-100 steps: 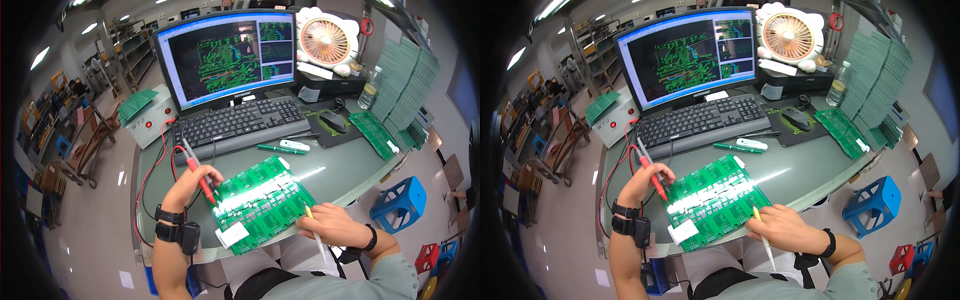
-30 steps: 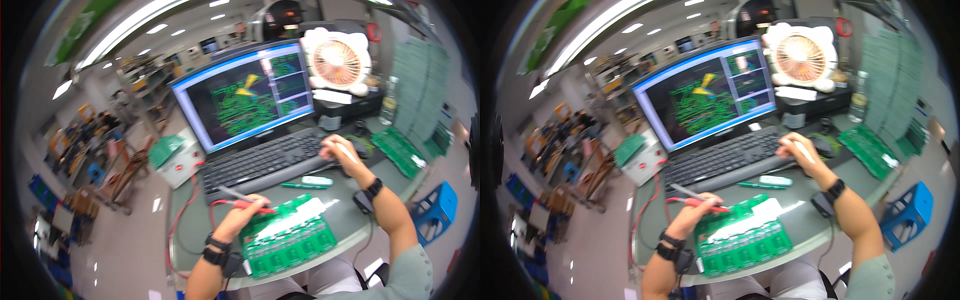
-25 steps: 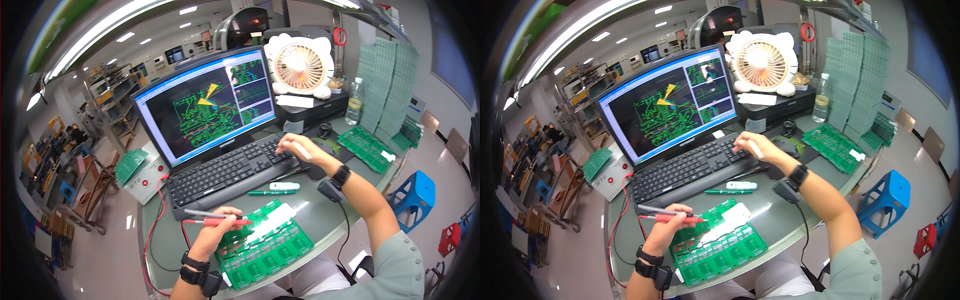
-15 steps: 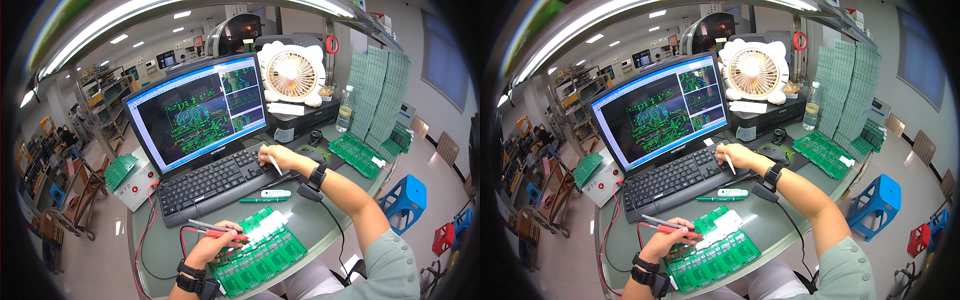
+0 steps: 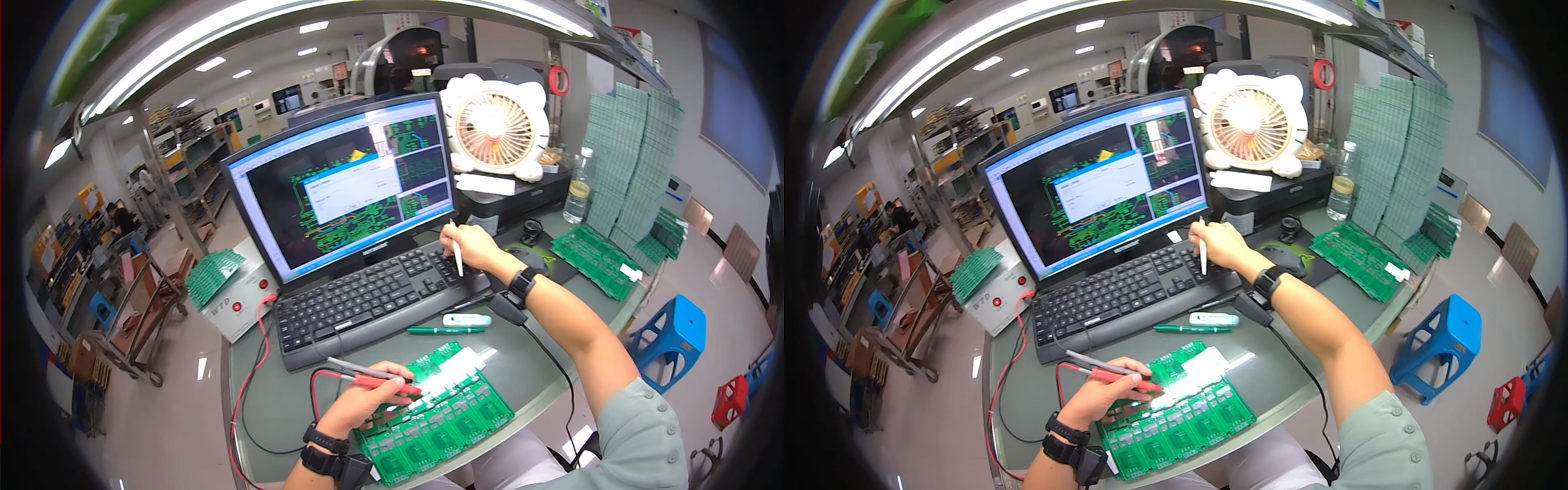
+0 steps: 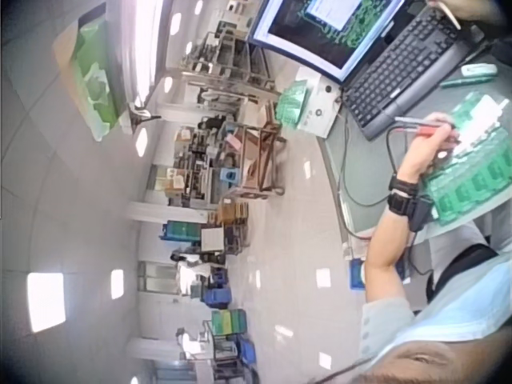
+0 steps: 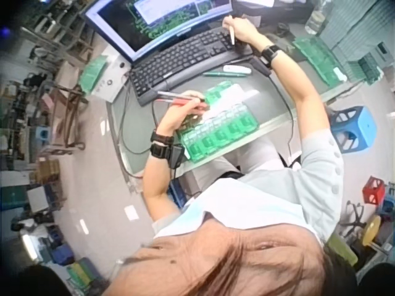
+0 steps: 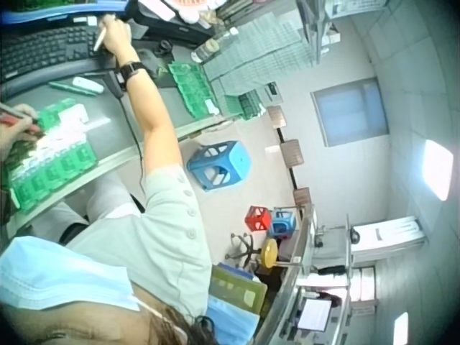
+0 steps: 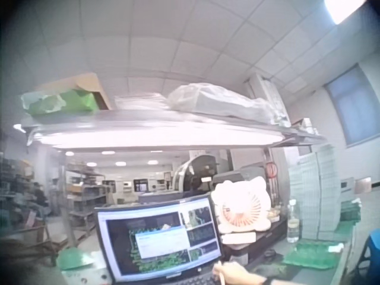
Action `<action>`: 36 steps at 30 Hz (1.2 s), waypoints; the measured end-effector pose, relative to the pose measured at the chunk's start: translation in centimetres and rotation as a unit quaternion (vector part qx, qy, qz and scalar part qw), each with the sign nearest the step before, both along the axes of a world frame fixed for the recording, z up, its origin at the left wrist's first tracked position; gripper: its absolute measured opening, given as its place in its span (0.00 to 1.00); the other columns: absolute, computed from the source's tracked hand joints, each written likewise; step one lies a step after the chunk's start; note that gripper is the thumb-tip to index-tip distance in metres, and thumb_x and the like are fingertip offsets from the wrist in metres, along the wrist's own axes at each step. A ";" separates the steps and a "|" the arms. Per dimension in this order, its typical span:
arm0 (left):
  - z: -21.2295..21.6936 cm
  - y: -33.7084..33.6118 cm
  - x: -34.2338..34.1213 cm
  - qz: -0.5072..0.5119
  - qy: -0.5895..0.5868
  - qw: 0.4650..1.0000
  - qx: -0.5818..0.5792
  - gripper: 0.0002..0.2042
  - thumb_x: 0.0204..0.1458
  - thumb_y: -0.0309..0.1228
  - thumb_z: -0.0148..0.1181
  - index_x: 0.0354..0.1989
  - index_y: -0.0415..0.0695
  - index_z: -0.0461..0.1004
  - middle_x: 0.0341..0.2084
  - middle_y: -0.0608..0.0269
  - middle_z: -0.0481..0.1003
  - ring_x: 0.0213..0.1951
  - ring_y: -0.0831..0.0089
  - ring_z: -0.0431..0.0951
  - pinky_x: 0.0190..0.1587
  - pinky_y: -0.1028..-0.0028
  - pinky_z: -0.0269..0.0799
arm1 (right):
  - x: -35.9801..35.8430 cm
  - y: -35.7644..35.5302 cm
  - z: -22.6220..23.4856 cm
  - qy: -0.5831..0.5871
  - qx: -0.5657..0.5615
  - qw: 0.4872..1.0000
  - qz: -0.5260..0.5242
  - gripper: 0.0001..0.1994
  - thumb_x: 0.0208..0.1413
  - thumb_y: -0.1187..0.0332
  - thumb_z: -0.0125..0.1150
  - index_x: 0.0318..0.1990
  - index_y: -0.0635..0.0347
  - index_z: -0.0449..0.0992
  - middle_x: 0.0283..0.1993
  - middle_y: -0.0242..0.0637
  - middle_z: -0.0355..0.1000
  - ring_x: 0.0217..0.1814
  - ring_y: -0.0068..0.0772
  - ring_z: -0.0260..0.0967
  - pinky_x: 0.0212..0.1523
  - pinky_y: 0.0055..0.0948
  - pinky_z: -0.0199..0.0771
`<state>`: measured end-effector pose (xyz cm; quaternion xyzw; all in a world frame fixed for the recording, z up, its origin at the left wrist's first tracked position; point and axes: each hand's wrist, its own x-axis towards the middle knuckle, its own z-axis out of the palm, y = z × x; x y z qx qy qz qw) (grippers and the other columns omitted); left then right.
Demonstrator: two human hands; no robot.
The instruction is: Inspecting and probing a printed circuit board at an electronics workstation.
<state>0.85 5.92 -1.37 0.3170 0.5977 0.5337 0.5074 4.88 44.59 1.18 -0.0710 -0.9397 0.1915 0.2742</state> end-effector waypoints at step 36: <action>-1.6 0.1 -5.0 0.185 0.330 0.917 0.123 0.23 0.64 0.43 0.38 0.43 0.42 0.80 0.61 0.42 0.64 0.51 0.62 0.74 0.51 0.67 0.72 | 9.5 -3.4 -2.2 0.142 -0.265 0.953 0.031 0.06 0.65 0.72 0.53 0.43 0.65 0.72 0.33 0.36 0.78 0.39 0.21 0.76 0.35 0.19 0.68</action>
